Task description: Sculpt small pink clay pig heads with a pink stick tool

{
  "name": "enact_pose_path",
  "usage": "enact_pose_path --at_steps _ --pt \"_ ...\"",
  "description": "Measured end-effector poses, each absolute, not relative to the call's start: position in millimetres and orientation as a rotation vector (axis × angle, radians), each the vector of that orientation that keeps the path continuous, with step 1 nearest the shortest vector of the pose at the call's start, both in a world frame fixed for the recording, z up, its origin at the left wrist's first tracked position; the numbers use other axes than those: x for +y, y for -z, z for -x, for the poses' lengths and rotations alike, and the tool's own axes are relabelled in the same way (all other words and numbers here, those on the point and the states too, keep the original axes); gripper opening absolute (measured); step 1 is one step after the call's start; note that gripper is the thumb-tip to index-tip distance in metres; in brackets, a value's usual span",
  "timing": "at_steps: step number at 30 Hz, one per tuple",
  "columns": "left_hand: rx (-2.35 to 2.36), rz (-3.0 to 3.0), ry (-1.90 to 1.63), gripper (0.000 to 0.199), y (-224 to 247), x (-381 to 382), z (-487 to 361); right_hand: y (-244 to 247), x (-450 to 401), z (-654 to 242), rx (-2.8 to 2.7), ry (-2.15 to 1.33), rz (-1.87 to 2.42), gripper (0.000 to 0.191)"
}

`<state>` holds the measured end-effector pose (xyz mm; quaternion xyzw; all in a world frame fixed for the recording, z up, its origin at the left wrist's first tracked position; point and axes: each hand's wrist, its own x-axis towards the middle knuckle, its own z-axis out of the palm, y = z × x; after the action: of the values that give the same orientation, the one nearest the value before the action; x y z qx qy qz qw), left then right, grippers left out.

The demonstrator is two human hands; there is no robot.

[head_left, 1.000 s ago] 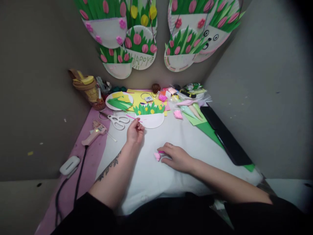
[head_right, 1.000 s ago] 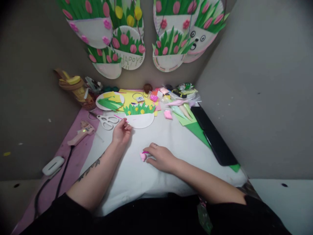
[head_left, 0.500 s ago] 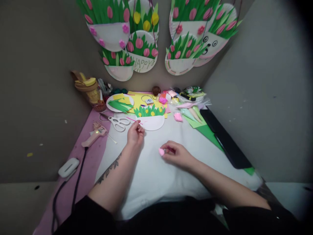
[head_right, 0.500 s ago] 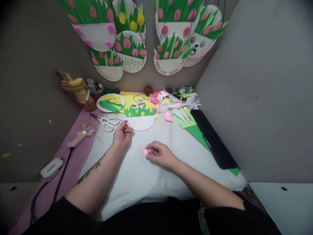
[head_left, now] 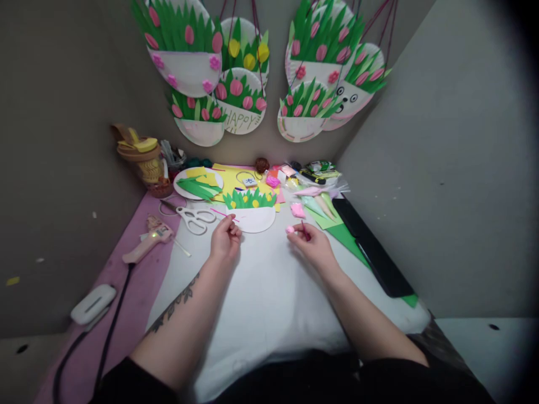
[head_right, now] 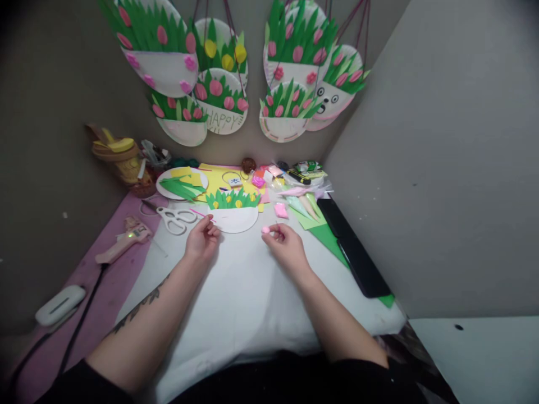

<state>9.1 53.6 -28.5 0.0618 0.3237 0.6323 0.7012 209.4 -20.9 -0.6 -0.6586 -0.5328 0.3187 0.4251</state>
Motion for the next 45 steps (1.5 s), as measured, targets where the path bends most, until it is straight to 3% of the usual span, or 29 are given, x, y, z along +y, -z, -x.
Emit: enact_pose_path --at_steps 3,9,28,38,45 --pt "0.719 -0.125 -1.397 0.011 29 55 -8 13 -18 -202 -1.583 -0.308 1.898 0.023" --pt "0.700 -0.104 -1.377 0.009 30 58 -5 27 -14 -171 -1.855 -0.149 2.117 0.023" --pt "0.707 -0.072 -1.406 0.008 28 61 5 28 -3 -131 -1.972 -0.141 2.106 0.031" --pt "0.691 -0.104 -1.421 0.005 33 55 7 24 11 -164 -2.078 -0.427 1.659 0.038" --pt "0.676 -0.100 -1.379 0.004 34 48 13 39 22 -161 -2.130 -0.478 1.609 0.025"
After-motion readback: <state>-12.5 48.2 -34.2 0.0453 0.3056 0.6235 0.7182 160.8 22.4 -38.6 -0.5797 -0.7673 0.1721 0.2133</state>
